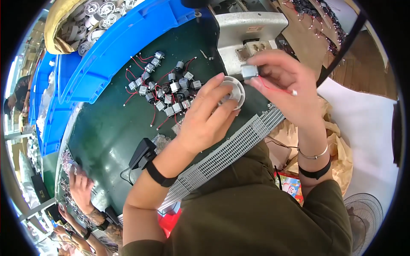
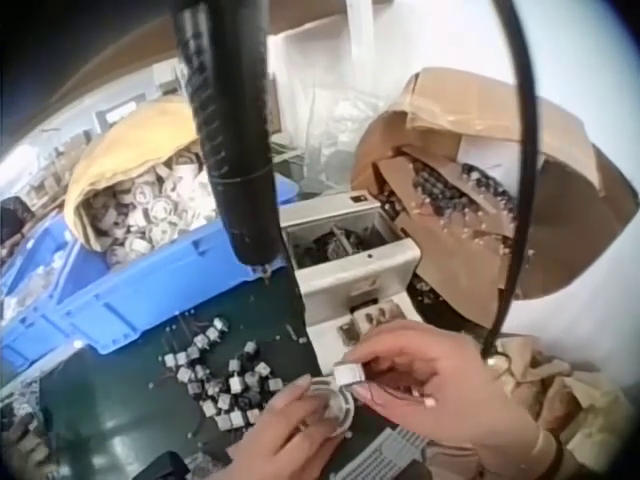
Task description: The person picks up a motor and a plastic housing, fits the motor into the housing, and drives screws into the assembly using a power screwdriver. This process is repeated multiple times for additional units, with the completed assemblies being placed aside on the workbench.
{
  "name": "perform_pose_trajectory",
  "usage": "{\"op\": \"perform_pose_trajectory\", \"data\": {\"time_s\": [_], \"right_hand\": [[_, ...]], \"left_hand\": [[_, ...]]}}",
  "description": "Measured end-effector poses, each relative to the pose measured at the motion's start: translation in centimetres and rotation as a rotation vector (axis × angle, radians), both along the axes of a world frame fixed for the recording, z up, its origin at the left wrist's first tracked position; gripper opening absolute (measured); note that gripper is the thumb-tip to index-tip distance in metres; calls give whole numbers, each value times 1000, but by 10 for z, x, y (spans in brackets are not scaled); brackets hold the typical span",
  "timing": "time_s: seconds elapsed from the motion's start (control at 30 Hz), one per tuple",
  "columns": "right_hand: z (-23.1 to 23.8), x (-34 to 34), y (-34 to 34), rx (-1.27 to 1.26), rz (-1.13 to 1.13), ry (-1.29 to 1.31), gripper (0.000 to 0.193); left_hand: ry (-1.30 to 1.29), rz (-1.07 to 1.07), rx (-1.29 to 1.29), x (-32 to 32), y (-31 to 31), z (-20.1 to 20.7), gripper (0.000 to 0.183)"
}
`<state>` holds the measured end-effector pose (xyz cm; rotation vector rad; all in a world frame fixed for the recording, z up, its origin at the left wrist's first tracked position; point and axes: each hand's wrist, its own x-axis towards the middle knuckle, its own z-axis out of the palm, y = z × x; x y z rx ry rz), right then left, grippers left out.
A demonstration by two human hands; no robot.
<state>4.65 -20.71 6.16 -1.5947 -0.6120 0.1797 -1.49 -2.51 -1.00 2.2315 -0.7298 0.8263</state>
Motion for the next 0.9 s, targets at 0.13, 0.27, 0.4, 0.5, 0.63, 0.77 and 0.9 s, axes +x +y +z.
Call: {"op": "perform_pose_trajectory", "data": {"time_s": [0.13, 0.27, 0.4, 0.5, 0.63, 0.77, 0.9], "right_hand": [[-7, 8, 2, -165, 97, -5, 26], [-8, 12, 9, -417, 184, -321, 30], [-3, 9, 16, -469, 191, -505, 28], [2, 15, 15, -474, 217, -535, 27], [2, 19, 15, -512, 353, -593, 26], [1, 19, 17, -604, 407, -644, 26], [2, 17, 17, -676, 475, -993, 30]], "left_hand": [[120, 14, -132, -9, 4, 1, 47], [239, 74, -166, -4, 7, 11, 62], [321, 86, -186, -2, 6, 11, 63], [412, 9, -189, 0, 15, 21, 62], [542, -144, -257, 8, 27, 24, 62], [558, -178, -233, 16, 34, 28, 65], [585, -218, -177, 25, 40, 33, 65]]}}
